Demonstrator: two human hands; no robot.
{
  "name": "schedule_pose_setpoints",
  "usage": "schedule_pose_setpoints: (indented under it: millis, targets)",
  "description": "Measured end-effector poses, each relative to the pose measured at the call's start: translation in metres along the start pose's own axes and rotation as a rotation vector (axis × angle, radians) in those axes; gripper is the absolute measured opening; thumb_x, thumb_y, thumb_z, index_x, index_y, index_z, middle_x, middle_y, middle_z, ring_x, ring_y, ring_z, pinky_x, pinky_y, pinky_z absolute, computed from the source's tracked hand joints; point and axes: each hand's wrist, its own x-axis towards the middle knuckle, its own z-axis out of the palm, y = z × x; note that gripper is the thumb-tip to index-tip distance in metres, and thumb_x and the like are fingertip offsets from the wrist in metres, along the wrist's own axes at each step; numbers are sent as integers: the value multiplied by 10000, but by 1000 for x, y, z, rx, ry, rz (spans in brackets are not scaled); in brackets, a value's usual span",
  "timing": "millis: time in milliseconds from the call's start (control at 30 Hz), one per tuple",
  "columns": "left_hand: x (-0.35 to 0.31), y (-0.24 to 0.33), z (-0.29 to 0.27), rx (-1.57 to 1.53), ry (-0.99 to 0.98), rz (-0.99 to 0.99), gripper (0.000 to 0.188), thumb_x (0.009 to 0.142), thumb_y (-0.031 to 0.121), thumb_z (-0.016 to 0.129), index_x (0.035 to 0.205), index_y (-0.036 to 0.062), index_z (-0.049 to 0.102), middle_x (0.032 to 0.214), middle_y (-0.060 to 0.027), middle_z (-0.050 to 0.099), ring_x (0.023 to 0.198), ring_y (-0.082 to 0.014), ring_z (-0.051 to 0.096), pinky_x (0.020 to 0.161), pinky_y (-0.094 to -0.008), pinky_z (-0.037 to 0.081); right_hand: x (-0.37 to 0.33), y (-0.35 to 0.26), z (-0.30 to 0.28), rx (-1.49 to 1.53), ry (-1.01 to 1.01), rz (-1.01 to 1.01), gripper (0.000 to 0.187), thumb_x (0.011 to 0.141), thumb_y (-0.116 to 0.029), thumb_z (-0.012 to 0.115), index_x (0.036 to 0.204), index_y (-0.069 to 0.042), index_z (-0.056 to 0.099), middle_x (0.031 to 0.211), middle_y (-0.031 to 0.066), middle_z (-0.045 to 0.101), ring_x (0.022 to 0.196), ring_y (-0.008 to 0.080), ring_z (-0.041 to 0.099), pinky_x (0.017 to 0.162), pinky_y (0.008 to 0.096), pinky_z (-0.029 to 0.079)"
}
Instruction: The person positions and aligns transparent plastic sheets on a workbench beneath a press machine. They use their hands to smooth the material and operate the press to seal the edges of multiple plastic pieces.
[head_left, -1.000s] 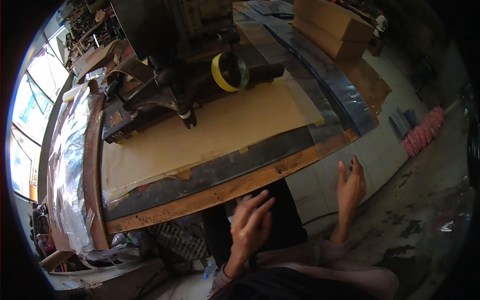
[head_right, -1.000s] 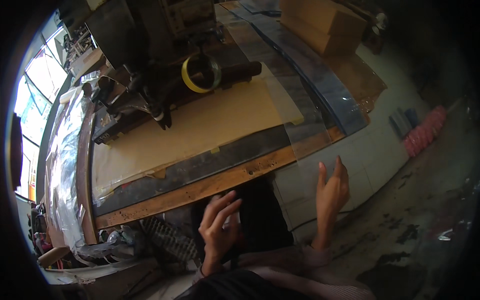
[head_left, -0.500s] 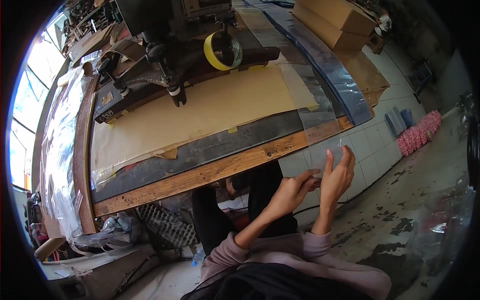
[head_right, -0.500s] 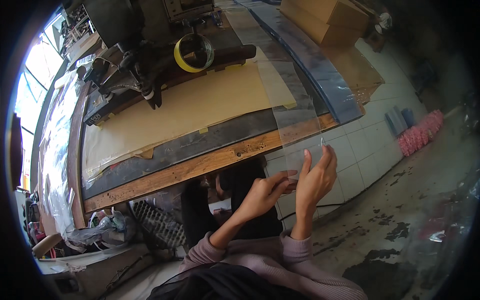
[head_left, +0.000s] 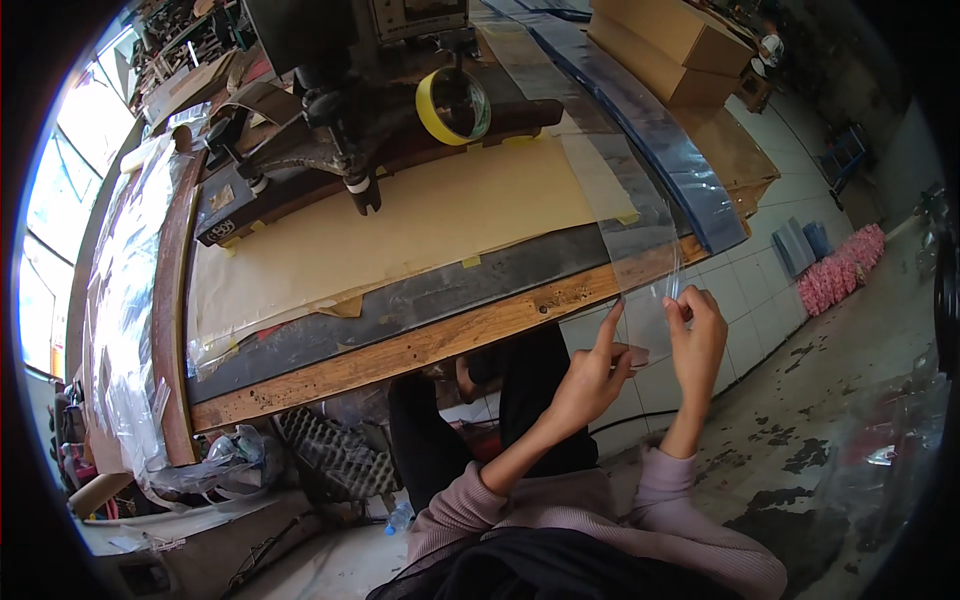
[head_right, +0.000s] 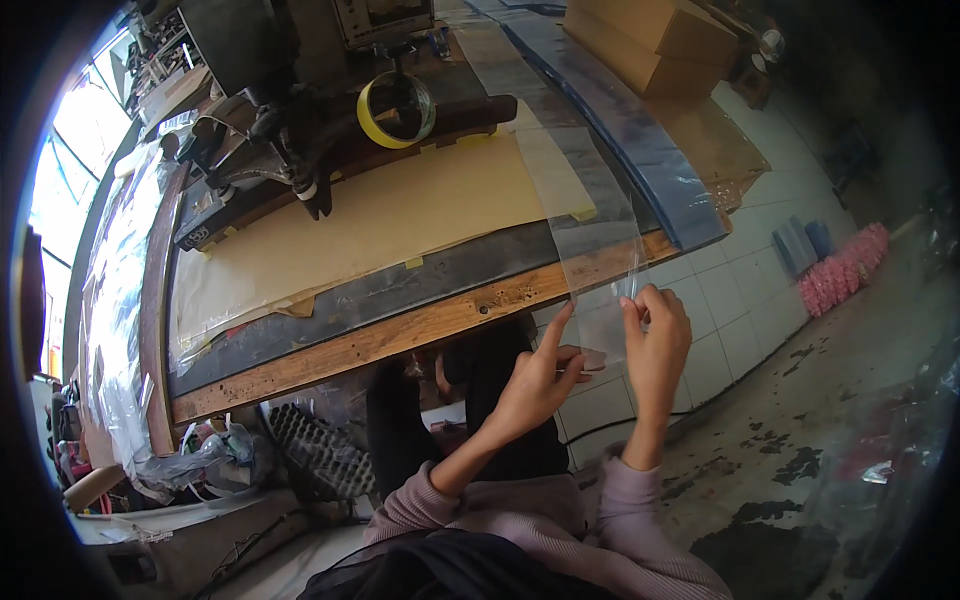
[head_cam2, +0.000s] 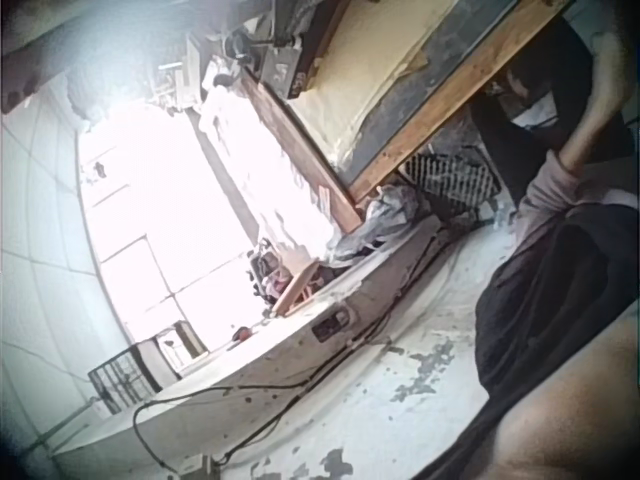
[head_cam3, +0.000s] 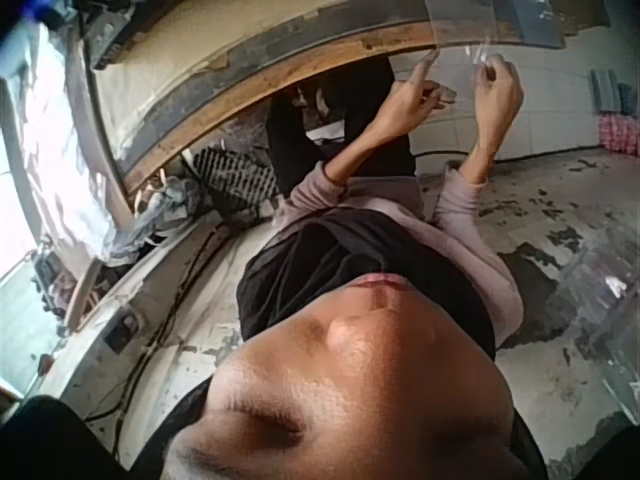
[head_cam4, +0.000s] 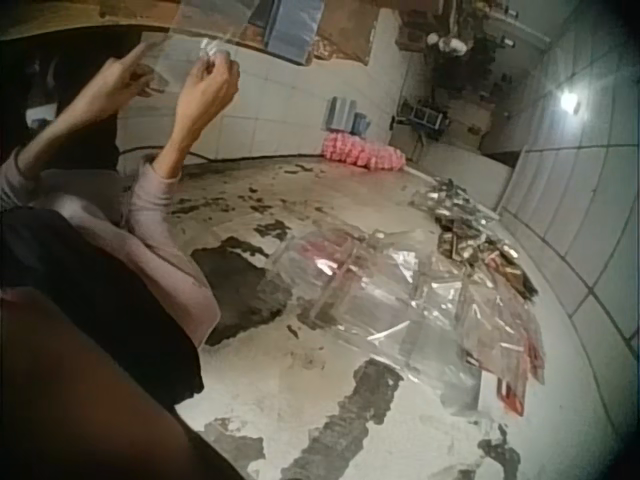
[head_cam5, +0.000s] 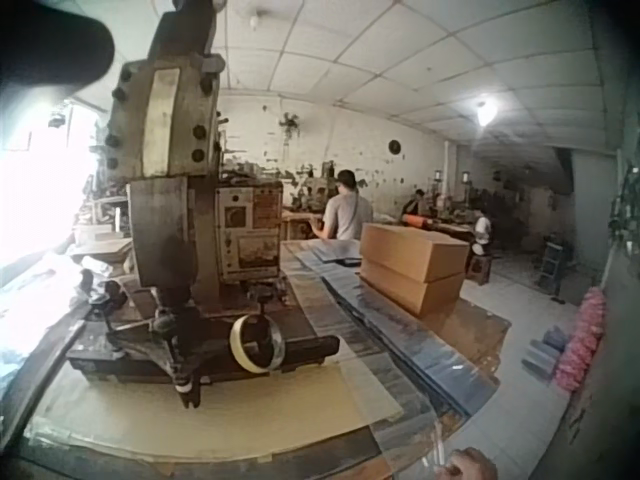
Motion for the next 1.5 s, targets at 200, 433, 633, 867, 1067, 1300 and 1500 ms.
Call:
schedule_pose_setpoints:
  millis: [200, 433, 633, 867, 1067, 1300, 1500]
  targets:
    - [5, -1, 10, 33, 32, 74, 688, 816, -24, 538, 1370, 4, 130, 825, -176, 658, 740, -296, 666, 657, -351, 548, 34, 18, -35, 921, -391, 35, 239, 900, -167, 523, 712, -42, 445, 1009, 207, 602, 950, 260, 619, 828, 330, 490]
    - [8, -1, 11, 178, 88, 180, 749, 801, -25, 553, 1390, 28, 95, 836, -137, 645, 753, -284, 659, 641, -347, 545, 105, 18, -61, 1500, -672, 122, 255, 930, -282, 465, 868, -36, 447, 1333, 323, 321, 1092, 419, 516, 857, 486, 503]
    - [11, 11, 4, 613, 77, 252, 525, 824, 69, 572, 1313, 53, 380, 843, -134, 554, 643, -301, 616, 576, -368, 529, 225, -20, 2, 1335, -688, 403, 527, 909, -293, 494, 1276, 11, 272, 1289, 364, 304, 1094, 473, 484, 831, 528, 502]
    - [13, 4, 8, 628, 102, 381, 414, 828, 93, 580, 1228, 29, 499, 884, -156, 523, 653, -291, 598, 600, -367, 518, 433, -99, -171, 1179, 142, -628, 668, 848, -330, 559, 1366, -67, 228, 1402, 169, 238, 1272, 348, 282, 1031, 437, 333]
    - [18, 13, 4, 541, 168, 378, 391, 821, 78, 588, 1193, -20, 517, 879, -159, 523, 681, -299, 601, 632, -373, 510, 382, -193, -191, 2059, -87, -163, 477, 923, -187, 436, 1329, -11, 257, 1364, 174, 339, 1235, 308, 372, 1048, 466, 306]
    - [26, 16, 21, 517, 147, 388, 382, 827, 85, 581, 1185, -33, 518, 876, -179, 536, 691, -310, 607, 633, -385, 506, 291, -83, -208, 1831, -51, -834, 623, 941, -214, 448, 1413, -22, 89, 1488, 158, 75, 1323, 385, 229, 1034, 503, 303]
    - [10, 36, -12, 335, 107, 126, 405, 933, 276, 431, 1197, -18, 520, 913, -199, 595, 832, -319, 622, 765, -375, 490, 37, -37, -79, 1884, -226, -41, 336, 927, -227, 425, 1174, -8, 490, 1192, 193, 525, 1114, 257, 519, 930, 401, 440]
